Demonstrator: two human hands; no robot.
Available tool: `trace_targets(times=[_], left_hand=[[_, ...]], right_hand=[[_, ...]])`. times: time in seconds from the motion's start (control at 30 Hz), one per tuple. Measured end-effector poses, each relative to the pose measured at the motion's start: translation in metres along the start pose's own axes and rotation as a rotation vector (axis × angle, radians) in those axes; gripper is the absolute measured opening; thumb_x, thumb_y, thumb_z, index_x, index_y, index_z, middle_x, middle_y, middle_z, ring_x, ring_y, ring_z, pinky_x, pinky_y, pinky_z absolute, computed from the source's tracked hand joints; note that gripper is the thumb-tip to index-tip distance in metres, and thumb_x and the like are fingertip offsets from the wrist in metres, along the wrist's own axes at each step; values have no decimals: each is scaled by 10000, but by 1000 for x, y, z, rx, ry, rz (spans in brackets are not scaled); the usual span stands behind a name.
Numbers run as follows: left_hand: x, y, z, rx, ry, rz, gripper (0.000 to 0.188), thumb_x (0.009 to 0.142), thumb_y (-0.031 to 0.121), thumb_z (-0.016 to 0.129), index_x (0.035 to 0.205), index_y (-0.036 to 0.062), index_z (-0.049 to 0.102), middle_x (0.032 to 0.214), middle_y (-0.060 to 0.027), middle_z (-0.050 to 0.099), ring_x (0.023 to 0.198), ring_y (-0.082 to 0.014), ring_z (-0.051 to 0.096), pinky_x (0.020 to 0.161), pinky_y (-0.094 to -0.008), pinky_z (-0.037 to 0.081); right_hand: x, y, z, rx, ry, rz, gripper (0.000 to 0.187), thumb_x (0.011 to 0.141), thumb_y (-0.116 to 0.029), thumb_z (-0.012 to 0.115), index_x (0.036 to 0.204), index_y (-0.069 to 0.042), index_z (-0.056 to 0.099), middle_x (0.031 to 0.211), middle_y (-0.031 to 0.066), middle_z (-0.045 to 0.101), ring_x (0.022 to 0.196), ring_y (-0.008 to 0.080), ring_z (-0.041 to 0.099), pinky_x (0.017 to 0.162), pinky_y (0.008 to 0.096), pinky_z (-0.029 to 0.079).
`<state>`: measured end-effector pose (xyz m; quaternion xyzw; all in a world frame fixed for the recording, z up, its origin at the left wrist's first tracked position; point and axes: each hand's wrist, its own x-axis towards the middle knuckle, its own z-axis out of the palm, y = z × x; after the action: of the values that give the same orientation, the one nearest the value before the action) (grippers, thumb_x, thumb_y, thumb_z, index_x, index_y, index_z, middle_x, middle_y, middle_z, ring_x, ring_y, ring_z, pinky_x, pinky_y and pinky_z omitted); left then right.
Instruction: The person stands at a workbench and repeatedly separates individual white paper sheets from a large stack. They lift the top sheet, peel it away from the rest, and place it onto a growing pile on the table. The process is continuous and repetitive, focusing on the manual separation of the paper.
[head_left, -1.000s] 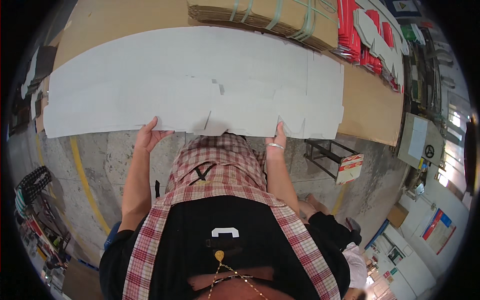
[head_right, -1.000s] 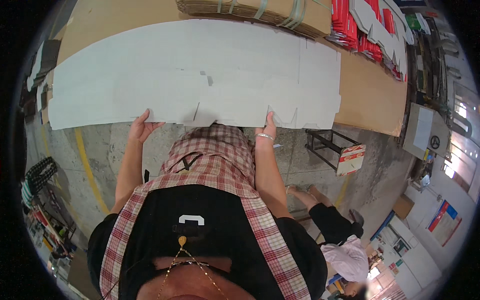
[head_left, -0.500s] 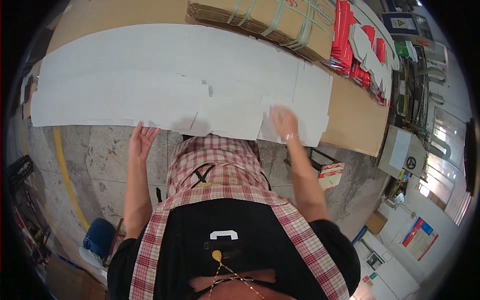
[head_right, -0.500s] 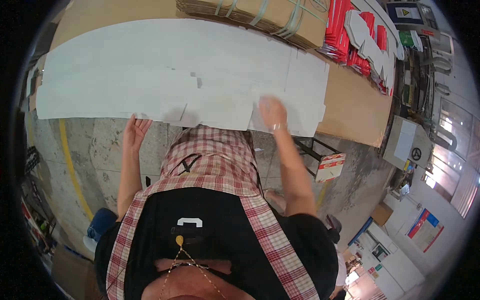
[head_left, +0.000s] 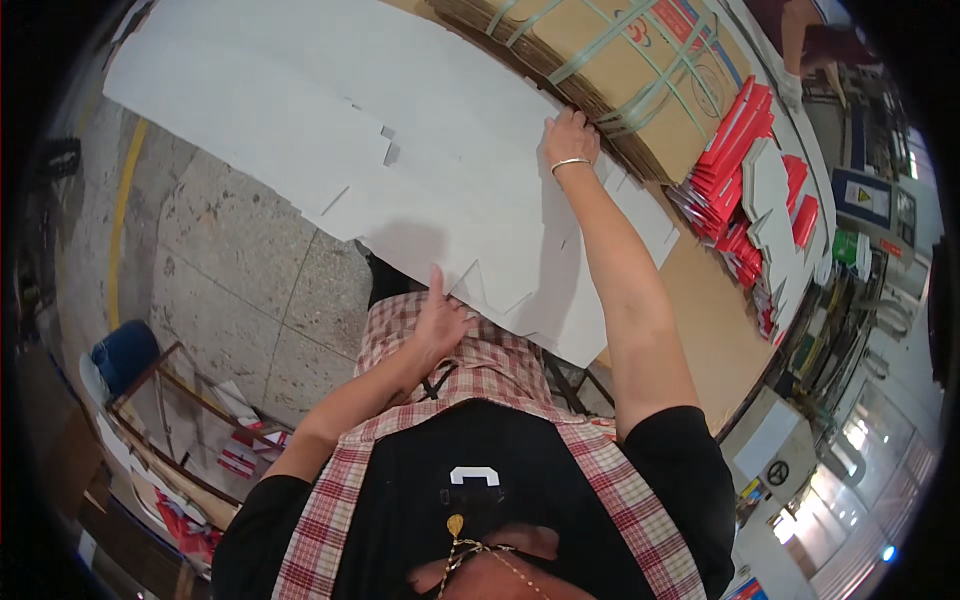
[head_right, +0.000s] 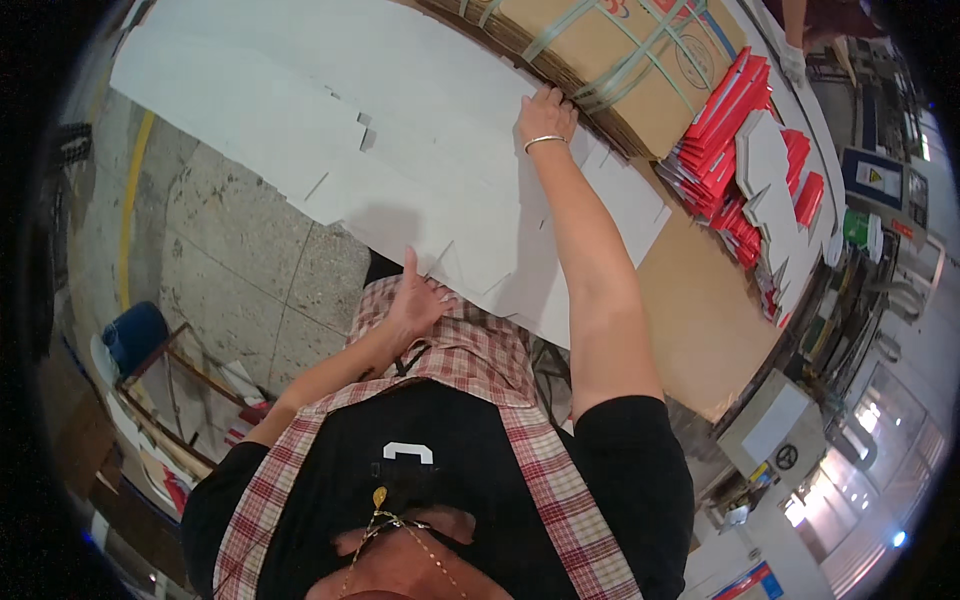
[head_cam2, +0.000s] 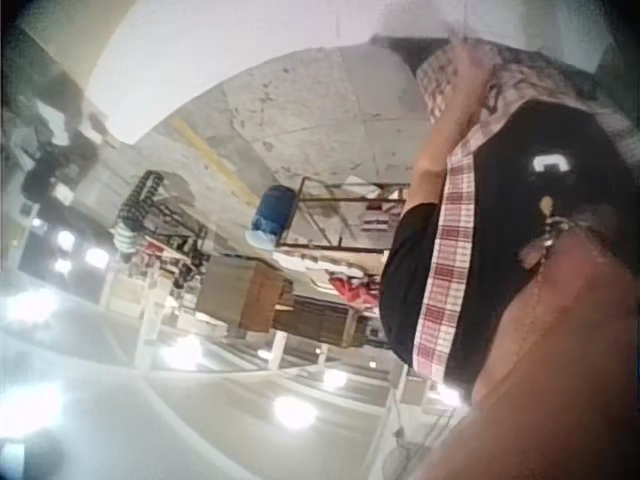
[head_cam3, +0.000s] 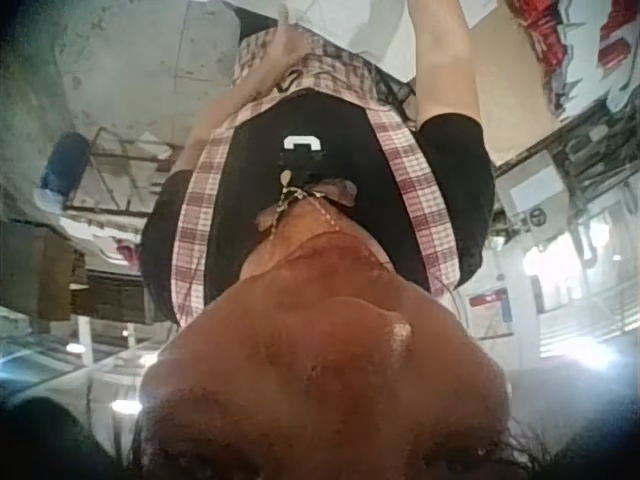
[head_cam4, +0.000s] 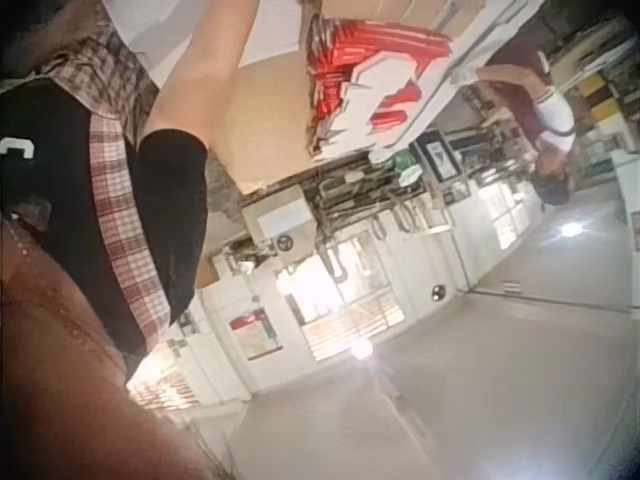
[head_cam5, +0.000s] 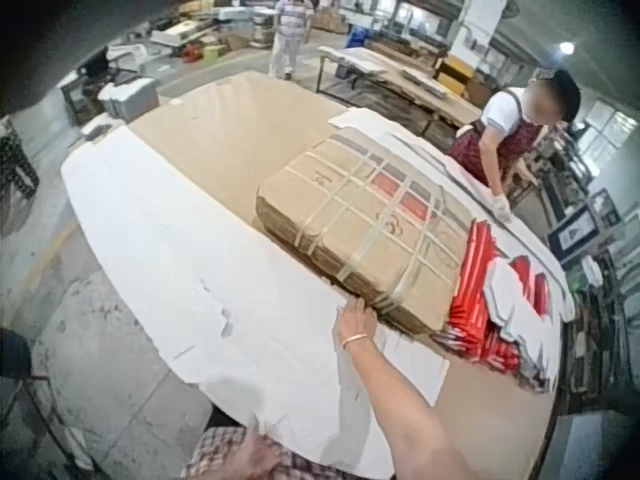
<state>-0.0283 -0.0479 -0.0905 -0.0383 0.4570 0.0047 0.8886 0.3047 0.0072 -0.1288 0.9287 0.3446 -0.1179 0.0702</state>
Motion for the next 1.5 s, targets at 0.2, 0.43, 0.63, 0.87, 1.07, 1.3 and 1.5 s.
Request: trace_targets(times=[0.2, 0.43, 0.63, 0.87, 1.07, 1.3, 1.5], left_hand=[[17, -10, 14, -246, 128, 215, 821, 830, 612, 558, 1369, 27, 354, 1383, -109, 419, 1282, -272, 382, 1074, -420, 307], [14, -3, 16, -312, 165, 271, 769, 853, 557, 570, 1373, 34, 349, 1373, -113, 429, 1273, -277, 398, 1063, -441, 322], [8, -6, 12, -242, 201, 299, 763, 876, 592, 496, 1372, 29, 358, 1359, -105, 448, 1278, -264, 392, 1081, -420, 284], [1, 22, 3, -173, 351, 512, 658, 935, 531, 420, 1369, 38, 371, 1345, -92, 466, 1243, -228, 428, 1050, -381, 314], [5, 84, -14, -55, 174, 814, 681, 946, 531, 388, 1384, 15, 323, 1393, -91, 406, 1272, -217, 398, 1057, -359, 311], [0, 80, -9, -150, 182, 797, 620, 962, 461, 420, 1346, -22, 359, 1336, -113, 467, 1221, -219, 459, 1031, -348, 352], [-2, 100, -13, -230, 56, 810, 608, 971, 444, 404, 1361, -17, 335, 1359, -118, 442, 1236, -222, 444, 1044, -355, 340]], right_hand=[[-1, -16, 8, -22, 111, 4, 388, 905, -318, 503, 1110, 9, 539, 1133, 187, 528, 1058, 361, 529, 922, 479, 379], [0, -20, 3, 6, 37, -21, 387, 896, -322, 511, 1111, -1, 540, 1135, 176, 529, 1045, 358, 536, 903, 476, 395], [-3, -19, 8, 16, 117, -76, 516, 900, -333, 497, 1297, -8, 437, 1220, 187, 509, 1127, 362, 494, 957, 460, 370], [37, -87, 3, 149, 178, -226, 600, 893, -371, 507, 1339, 7, 372, 1264, 220, 470, 1185, 351, 455, 1002, 460, 345], [51, -141, -9, 188, 128, -86, 471, 894, -359, 508, 1189, 7, 503, 1172, 188, 509, 1135, 331, 475, 978, 445, 362], [59, -150, -9, 153, 228, -109, 403, 896, -324, 501, 1109, 14, 555, 1150, 163, 508, 1121, 331, 473, 968, 431, 366], [68, -172, -15, 207, 192, -47, 356, 897, -278, 489, 1068, 22, 576, 1136, 183, 506, 1099, 338, 479, 965, 431, 372]])
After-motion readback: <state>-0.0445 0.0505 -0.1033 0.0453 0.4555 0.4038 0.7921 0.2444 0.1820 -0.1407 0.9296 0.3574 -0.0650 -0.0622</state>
